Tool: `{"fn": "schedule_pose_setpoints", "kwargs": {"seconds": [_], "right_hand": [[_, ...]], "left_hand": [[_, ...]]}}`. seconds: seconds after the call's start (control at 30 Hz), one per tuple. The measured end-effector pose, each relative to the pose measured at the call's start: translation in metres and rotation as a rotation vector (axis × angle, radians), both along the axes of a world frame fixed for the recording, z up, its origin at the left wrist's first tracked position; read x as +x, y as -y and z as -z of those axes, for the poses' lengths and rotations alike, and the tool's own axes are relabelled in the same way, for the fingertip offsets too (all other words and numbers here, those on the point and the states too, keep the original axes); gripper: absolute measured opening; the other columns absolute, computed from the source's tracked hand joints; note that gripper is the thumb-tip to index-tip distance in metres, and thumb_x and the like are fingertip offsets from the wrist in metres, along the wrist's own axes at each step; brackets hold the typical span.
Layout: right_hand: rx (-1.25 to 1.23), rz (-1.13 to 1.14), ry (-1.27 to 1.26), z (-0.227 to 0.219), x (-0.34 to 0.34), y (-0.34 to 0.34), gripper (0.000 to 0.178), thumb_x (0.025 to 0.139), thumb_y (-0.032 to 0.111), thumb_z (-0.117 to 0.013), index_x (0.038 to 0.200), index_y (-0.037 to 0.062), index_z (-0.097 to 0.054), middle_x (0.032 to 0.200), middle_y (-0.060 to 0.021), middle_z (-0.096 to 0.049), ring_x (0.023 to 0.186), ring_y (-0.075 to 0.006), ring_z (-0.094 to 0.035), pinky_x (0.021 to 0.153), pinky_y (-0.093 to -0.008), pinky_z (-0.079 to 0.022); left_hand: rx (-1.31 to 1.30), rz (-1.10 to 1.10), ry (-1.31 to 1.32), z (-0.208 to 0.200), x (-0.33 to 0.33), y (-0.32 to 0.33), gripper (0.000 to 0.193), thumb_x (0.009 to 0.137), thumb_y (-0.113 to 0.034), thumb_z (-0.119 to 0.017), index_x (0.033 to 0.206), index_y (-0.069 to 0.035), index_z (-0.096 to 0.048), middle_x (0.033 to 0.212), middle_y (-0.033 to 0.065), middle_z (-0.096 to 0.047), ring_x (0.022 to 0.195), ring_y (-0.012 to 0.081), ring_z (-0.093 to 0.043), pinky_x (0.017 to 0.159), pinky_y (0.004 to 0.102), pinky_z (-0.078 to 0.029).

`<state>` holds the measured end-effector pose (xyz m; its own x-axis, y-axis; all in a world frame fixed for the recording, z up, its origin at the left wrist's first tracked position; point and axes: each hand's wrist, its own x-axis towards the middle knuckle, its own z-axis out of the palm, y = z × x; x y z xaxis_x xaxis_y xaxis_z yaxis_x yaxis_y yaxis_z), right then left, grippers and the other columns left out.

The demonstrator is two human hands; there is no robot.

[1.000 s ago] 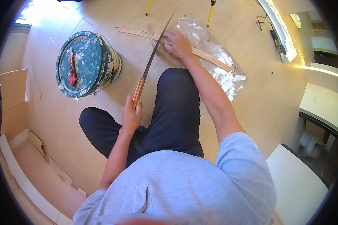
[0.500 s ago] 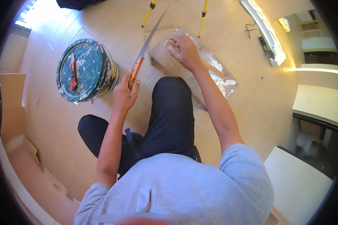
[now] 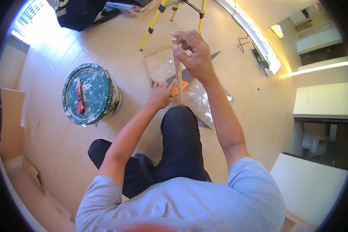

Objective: The person measures and marks a wooden strip, saws it to length, and fits it into a slot on a wooden panel. They then place a small wooden block into the same slot and adjust the panel's position.

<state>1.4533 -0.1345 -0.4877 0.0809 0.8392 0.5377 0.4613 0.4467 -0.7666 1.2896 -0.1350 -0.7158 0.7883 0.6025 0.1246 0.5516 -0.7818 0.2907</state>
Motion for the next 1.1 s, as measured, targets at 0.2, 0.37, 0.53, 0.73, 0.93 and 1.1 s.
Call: {"fn": "schedule_pose_setpoints", "kwargs": {"seconds": [0.2,0.37,0.53,0.73,0.93,1.1], "right_hand": [[-0.146,-0.032,-0.207,-0.100,-0.051,-0.026,0.031,0.092,0.002,-0.073,0.122,0.0026,-0.069,0.100,0.0003,-0.047,0.089,-0.0086,-0.050,0.075,-0.0231,-0.051],[-0.166,0.024,-0.072,-0.202,-0.117,-0.051,0.028,0.092,0.005,-0.075,0.120,0.0044,-0.070,0.103,0.0010,-0.049,0.087,-0.0082,-0.051,0.072,-0.0224,-0.050],[-0.466,-0.456,-0.561,-0.310,-0.151,-0.052,0.035,0.092,0.013,-0.081,0.123,0.0030,-0.068,0.102,0.0003,-0.060,0.086,-0.0083,-0.056,0.074,-0.0241,-0.049],[-0.628,-0.608,-0.826,-0.420,-0.181,-0.018,0.042,0.095,0.012,-0.078,0.133,0.0000,-0.065,0.102,0.0006,-0.064,0.090,-0.0075,-0.058,0.080,-0.0235,-0.047],[-0.629,-0.768,-0.698,-0.506,-0.206,0.006,0.039,0.098,0.008,-0.072,0.136,0.0032,-0.066,0.101,0.0033,-0.061,0.090,-0.0062,-0.056,0.079,-0.0222,-0.045],[-0.512,-0.818,-0.175,-0.545,-0.247,0.012,0.034,0.097,0.010,-0.071,0.130,0.0019,-0.069,0.096,0.0006,-0.058,0.085,-0.0083,-0.055,0.076,-0.0244,-0.046]], "left_hand": [[-1.001,-0.305,0.793,-0.155,-0.063,-0.013,0.062,0.102,-0.037,-0.067,0.151,-0.005,-0.049,0.110,0.0087,-0.072,0.106,0.0259,-0.068,0.107,0.0427,-0.043],[-1.220,-0.280,1.237,-0.338,-0.112,0.027,0.051,0.109,-0.039,-0.058,0.142,-0.001,-0.054,0.086,0.0027,-0.064,0.073,0.0128,-0.061,0.068,0.0277,-0.051],[-1.514,-0.300,1.442,-0.484,-0.151,0.068,0.046,0.110,-0.041,-0.054,0.132,-0.001,-0.053,0.076,0.0042,-0.059,0.057,0.0123,-0.053,0.055,0.0260,-0.045],[-1.536,-0.433,1.524,-0.629,-0.159,0.120,0.044,0.109,-0.043,-0.054,0.128,-0.003,-0.054,0.073,0.0038,-0.057,0.053,0.0129,-0.052,0.051,0.0264,-0.043],[-1.452,-0.448,1.587,-0.700,-0.177,0.160,0.043,0.109,-0.043,-0.055,0.127,-0.004,-0.054,0.073,0.0031,-0.056,0.053,0.0124,-0.050,0.050,0.0260,-0.043],[-1.393,-0.467,1.557,-0.713,-0.233,0.187,0.037,0.110,-0.039,-0.054,0.127,-0.006,-0.055,0.073,0.0018,-0.055,0.055,0.0106,-0.050,0.051,0.0251,-0.043]]}}
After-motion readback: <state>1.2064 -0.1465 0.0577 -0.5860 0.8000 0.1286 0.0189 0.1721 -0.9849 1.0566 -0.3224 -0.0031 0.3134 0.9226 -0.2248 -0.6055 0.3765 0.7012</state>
